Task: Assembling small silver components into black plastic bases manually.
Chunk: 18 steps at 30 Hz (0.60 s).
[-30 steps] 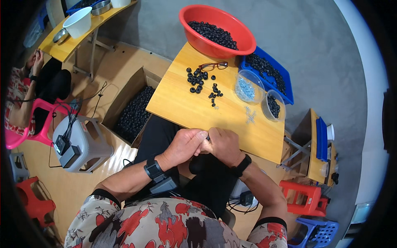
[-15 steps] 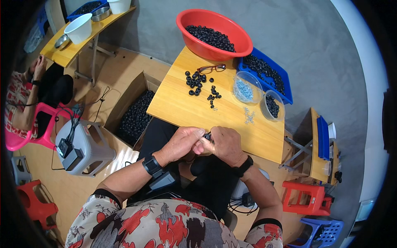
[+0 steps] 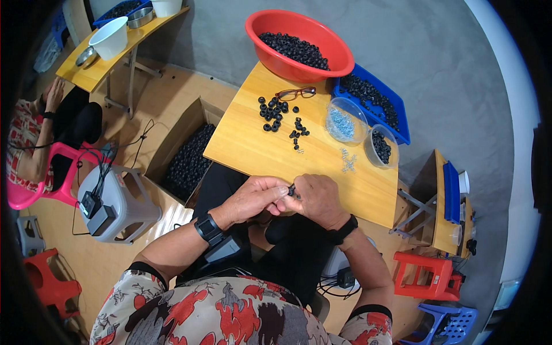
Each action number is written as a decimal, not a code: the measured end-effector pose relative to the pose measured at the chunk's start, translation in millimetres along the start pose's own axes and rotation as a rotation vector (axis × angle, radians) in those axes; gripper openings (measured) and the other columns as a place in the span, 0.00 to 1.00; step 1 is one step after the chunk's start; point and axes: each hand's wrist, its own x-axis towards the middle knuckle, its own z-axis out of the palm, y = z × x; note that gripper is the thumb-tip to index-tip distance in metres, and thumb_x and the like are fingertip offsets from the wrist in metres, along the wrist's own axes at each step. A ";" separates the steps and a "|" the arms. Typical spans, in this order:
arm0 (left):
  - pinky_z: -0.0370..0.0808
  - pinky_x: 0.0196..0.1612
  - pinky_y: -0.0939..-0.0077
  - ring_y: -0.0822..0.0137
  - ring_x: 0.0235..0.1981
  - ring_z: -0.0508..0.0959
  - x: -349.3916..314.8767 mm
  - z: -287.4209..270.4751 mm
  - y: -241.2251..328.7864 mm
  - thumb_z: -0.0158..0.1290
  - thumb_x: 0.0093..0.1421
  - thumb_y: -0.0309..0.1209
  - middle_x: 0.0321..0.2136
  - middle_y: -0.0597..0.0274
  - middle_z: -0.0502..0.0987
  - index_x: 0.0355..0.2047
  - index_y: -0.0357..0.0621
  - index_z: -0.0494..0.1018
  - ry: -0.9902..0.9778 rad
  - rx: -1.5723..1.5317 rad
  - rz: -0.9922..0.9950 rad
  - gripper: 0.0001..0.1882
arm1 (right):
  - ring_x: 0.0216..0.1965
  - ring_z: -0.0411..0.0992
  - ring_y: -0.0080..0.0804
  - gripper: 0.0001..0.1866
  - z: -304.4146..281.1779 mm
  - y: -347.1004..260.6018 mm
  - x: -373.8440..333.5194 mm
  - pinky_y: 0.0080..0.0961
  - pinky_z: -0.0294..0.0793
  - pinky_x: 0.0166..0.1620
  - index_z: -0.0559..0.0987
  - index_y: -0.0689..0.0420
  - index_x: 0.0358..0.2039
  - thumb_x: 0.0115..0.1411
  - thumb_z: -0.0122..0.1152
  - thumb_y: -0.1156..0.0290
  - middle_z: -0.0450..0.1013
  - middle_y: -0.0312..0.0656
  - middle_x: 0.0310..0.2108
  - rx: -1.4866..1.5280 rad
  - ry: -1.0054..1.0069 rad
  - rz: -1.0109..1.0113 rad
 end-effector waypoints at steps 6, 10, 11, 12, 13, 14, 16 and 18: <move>0.75 0.32 0.84 0.78 0.27 0.75 -0.7 2.1 3.7 0.46 0.64 0.35 0.27 0.65 0.75 0.37 0.38 0.73 0.016 0.046 0.014 0.12 | 0.19 0.67 0.34 0.19 -1.9 2.1 1.0 0.29 0.65 0.22 0.65 0.55 0.19 0.41 0.67 0.59 0.62 0.38 0.16 0.030 -0.030 -0.026; 0.72 0.31 0.89 0.82 0.26 0.72 -2.4 0.8 4.6 0.45 0.65 0.35 0.25 0.68 0.73 0.38 0.37 0.73 -0.017 0.049 0.033 0.13 | 0.19 0.67 0.34 0.19 -7.1 -0.3 5.6 0.29 0.65 0.22 0.66 0.55 0.20 0.41 0.67 0.60 0.62 0.38 0.16 0.051 -0.026 -0.049; 0.72 0.31 0.89 0.81 0.26 0.72 -2.4 0.4 4.5 0.45 0.65 0.35 0.25 0.68 0.73 0.38 0.38 0.72 -0.032 0.021 0.027 0.13 | 0.19 0.67 0.34 0.19 -8.5 -0.8 6.7 0.29 0.65 0.23 0.66 0.55 0.20 0.41 0.68 0.60 0.63 0.39 0.16 0.067 -0.030 -0.050; 0.72 0.31 0.89 0.81 0.26 0.72 -2.5 0.1 4.5 0.45 0.65 0.35 0.25 0.68 0.73 0.38 0.38 0.72 -0.033 0.021 0.027 0.13 | 0.19 0.67 0.34 0.19 -10.1 -1.3 7.4 0.29 0.65 0.23 0.66 0.55 0.20 0.41 0.68 0.60 0.63 0.39 0.16 0.066 -0.030 -0.049; 0.72 0.31 0.89 0.81 0.25 0.72 -2.5 -0.2 4.5 0.45 0.65 0.35 0.25 0.68 0.73 0.37 0.38 0.72 -0.047 -0.001 0.016 0.12 | 0.19 0.67 0.35 0.19 -11.7 -1.5 8.0 0.29 0.65 0.23 0.66 0.55 0.21 0.40 0.68 0.60 0.63 0.39 0.16 0.064 -0.037 -0.059; 0.72 0.31 0.89 0.81 0.25 0.71 -2.6 -0.6 4.5 0.45 0.65 0.35 0.24 0.68 0.73 0.37 0.38 0.72 -0.060 -0.023 0.005 0.12 | 0.19 0.67 0.35 0.19 -12.7 -1.7 8.6 0.29 0.65 0.23 0.66 0.56 0.21 0.40 0.68 0.60 0.63 0.39 0.16 0.063 -0.044 -0.069; 0.72 0.30 0.89 0.81 0.25 0.71 -2.3 -0.7 4.3 0.45 0.64 0.35 0.24 0.68 0.73 0.36 0.38 0.72 -0.071 -0.036 0.016 0.12 | 0.19 0.67 0.35 0.19 -13.5 -2.6 9.2 0.29 0.65 0.23 0.66 0.55 0.21 0.40 0.68 0.60 0.63 0.38 0.16 0.068 -0.040 -0.069; 0.71 0.30 0.89 0.81 0.25 0.71 -1.9 -1.0 4.4 0.46 0.64 0.35 0.24 0.68 0.73 0.36 0.38 0.72 -0.082 -0.049 0.027 0.12 | 0.19 0.67 0.35 0.19 -14.0 -2.7 9.5 0.29 0.65 0.23 0.66 0.55 0.21 0.40 0.68 0.60 0.62 0.38 0.16 0.074 -0.035 -0.070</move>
